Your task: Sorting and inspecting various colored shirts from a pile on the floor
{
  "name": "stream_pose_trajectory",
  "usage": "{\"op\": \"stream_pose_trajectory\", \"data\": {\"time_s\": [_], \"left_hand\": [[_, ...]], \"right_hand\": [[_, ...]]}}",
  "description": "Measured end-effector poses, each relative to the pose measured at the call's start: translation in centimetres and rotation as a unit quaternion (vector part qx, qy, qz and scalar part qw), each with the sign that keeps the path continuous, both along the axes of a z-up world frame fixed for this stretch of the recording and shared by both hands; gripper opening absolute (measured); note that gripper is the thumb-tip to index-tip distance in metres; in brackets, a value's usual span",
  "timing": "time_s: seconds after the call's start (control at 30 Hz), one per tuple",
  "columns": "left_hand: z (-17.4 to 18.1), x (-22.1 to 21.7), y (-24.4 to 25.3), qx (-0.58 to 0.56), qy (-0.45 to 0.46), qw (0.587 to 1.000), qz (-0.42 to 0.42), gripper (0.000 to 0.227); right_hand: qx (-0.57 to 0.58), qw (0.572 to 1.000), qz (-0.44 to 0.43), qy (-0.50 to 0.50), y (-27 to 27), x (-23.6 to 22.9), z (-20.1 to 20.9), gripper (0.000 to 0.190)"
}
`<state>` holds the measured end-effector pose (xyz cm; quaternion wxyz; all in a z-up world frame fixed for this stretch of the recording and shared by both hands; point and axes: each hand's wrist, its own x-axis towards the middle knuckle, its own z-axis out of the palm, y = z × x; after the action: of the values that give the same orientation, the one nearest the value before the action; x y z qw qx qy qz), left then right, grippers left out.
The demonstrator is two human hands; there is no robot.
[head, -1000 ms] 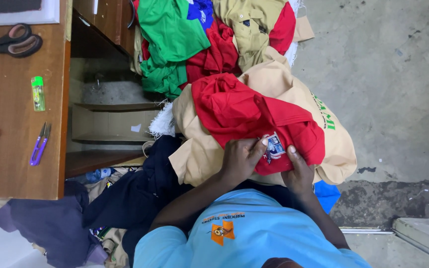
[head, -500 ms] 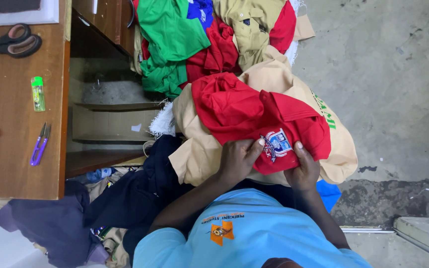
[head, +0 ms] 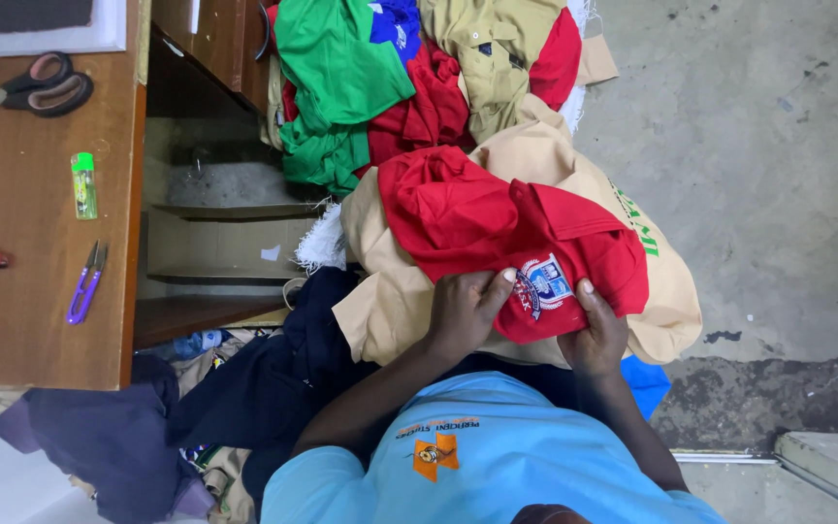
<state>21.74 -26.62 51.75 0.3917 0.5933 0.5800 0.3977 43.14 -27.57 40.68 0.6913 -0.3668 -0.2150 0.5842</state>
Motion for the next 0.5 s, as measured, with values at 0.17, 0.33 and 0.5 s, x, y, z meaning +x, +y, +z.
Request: {"op": "stream_pose_trajectory", "data": {"time_s": [0.17, 0.33, 0.5], "left_hand": [[0.2, 0.1, 0.0, -0.006, 0.003, 1.000, 0.000, 0.061], [0.8, 0.3, 0.1, -0.002, 0.000, 1.000, -0.006, 0.059], [2.1, 0.4, 0.1, 0.009, 0.022, 0.999, -0.026, 0.058]], "right_hand": [[-0.001, 1.000, 0.003, 0.004, 0.0, -0.4, 0.5, 0.053], [-0.006, 1.000, -0.004, -0.004, -0.1, -0.6, 0.2, 0.051], [-0.008, 1.000, 0.010, -0.012, -1.1, 0.3, -2.4, 0.049]]}}
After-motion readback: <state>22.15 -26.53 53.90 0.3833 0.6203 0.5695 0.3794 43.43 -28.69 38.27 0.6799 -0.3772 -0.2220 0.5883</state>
